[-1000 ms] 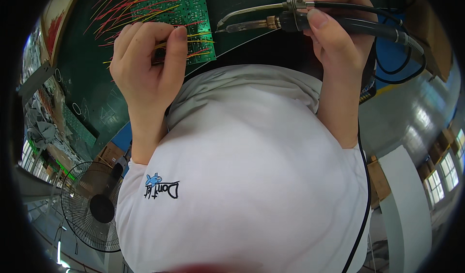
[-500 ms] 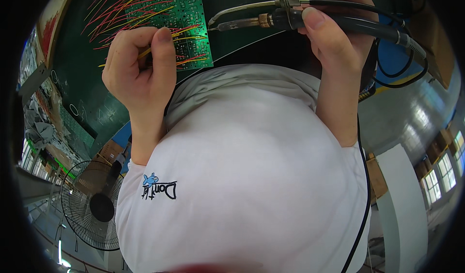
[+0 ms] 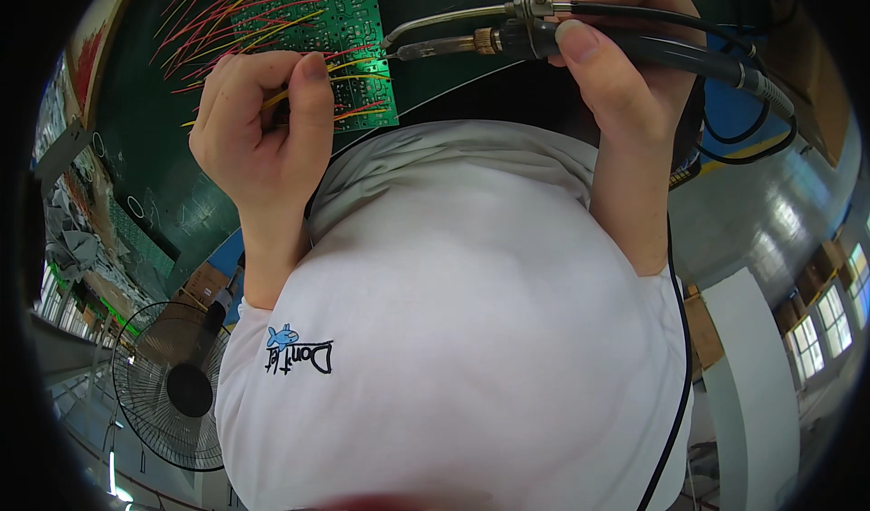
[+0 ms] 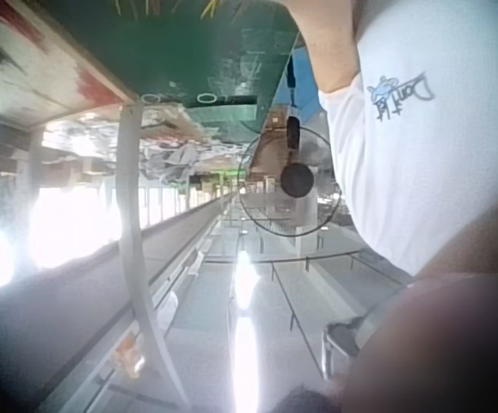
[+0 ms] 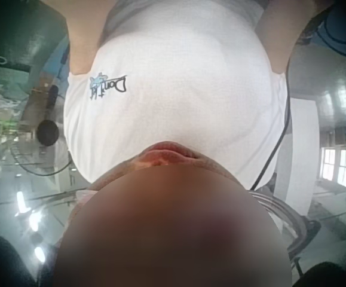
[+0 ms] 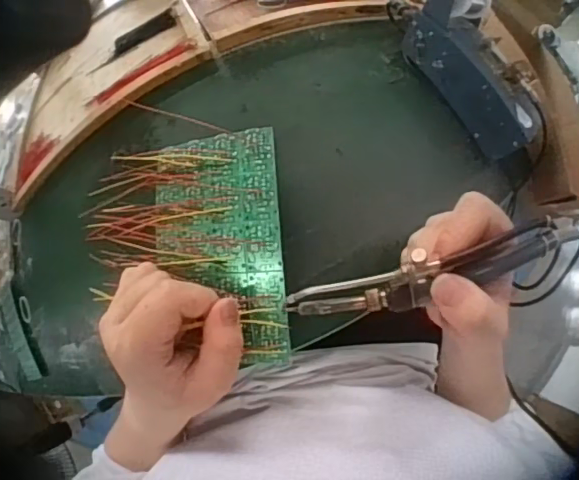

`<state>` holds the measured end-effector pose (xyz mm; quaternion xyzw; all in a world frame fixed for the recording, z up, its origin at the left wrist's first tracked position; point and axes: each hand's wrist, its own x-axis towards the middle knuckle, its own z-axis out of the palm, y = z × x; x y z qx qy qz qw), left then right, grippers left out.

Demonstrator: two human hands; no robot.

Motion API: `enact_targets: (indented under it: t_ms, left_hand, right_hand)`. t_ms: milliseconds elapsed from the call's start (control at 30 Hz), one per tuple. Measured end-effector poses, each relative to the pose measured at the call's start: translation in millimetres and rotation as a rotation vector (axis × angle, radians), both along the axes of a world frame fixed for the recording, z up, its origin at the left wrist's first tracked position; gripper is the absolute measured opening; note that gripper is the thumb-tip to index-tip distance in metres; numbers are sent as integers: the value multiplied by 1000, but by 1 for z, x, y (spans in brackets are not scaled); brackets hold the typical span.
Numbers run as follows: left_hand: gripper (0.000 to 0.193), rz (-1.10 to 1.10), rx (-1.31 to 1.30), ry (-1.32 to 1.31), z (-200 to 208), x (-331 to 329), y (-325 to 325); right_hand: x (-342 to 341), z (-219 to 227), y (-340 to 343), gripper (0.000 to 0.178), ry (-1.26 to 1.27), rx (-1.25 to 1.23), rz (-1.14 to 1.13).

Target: The person solders color-coded wires onto a green printed circuit board (PCB) using a soldering iron.

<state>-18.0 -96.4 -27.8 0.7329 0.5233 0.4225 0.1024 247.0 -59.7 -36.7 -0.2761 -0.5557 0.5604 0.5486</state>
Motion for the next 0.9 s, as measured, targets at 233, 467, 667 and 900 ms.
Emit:
enact_targets:
  t_ms: [233,467,667,900]
  left_hand:
    - [14,11,-9,10,3,1,0]
    - [12,-29,-56,62,6,-1,-1]
    - [12,-32,-68,65,8,-1,-2]
    - [15,-2,10,61,2,1,0]
  right_hand:
    - [-4,3,-1,17,-58,35,-34]
    - [-3,0,2,17,-56,77,-7]
    - [5,-2,5,13,47,62,71]
    - [11,-5,7,13,164,14,136]
